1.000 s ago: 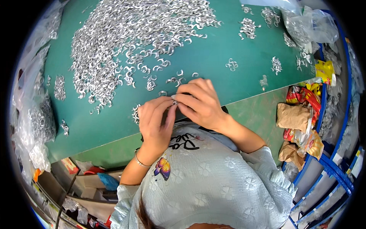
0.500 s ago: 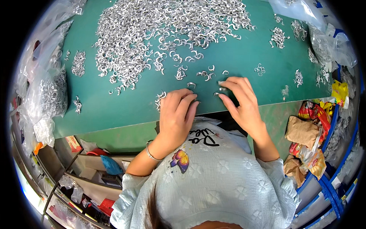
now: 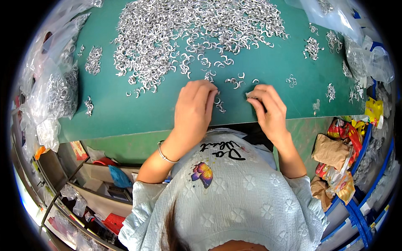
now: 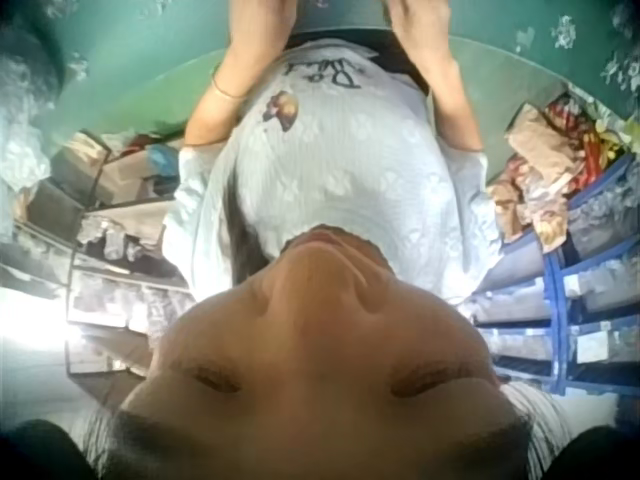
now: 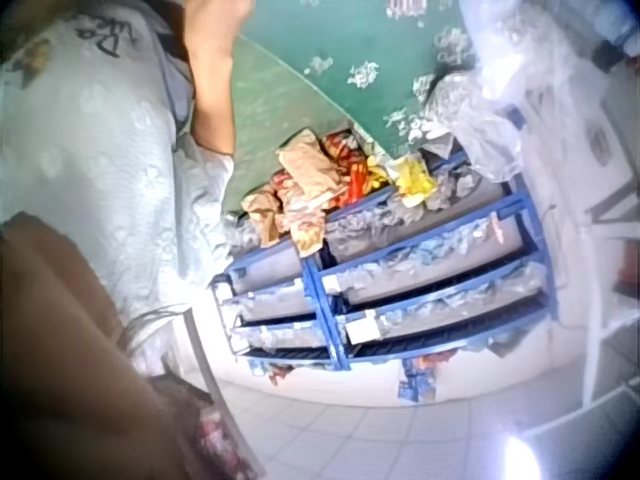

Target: The person sorts small, silver, crescent-shaped metal parts by hand on a green workbench, moving them from a central pile into smaller clusters and plastic bags.

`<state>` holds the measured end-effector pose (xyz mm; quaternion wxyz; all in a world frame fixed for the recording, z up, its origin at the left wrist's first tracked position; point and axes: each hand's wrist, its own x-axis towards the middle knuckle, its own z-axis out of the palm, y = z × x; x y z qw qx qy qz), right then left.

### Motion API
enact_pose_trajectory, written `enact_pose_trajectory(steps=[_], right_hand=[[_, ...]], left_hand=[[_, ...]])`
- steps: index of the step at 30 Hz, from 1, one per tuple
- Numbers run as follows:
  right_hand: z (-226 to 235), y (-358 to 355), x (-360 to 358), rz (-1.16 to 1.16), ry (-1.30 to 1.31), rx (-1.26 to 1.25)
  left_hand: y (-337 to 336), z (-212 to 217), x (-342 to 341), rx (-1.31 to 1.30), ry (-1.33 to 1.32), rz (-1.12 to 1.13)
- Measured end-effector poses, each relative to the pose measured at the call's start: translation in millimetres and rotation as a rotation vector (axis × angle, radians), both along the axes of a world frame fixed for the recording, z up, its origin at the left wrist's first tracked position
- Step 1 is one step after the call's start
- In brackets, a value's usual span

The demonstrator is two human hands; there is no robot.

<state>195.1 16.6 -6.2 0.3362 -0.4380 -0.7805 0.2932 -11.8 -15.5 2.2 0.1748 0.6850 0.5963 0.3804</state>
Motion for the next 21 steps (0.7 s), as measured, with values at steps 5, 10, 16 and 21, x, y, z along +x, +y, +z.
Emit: enact_pose_trajectory(steps=[5, 10, 16, 21], right_hand=[[15.6, 2.5, -21.3, -0.067, 0.186, -0.196], [30.5, -0.1, -54.9, 0.170, 0.337, -0.136], [39.7, 10.4, -68.2, 0.403, 0.155, 0.051], [46.9, 16.0, -78.9, 0.515, 0.200, 0.057]], left_hand=[[1.3, 8.5, -3.9, -0.126, -0.241, 0.169], [-13.0, 20.7, -7.5, -0.601, -1.101, -0.065], [-25.5, 14.9, -20.4, -0.801, -1.837, -0.089], [-38.8, 10.5, -41.3, -0.777, -2.010, -0.016]])
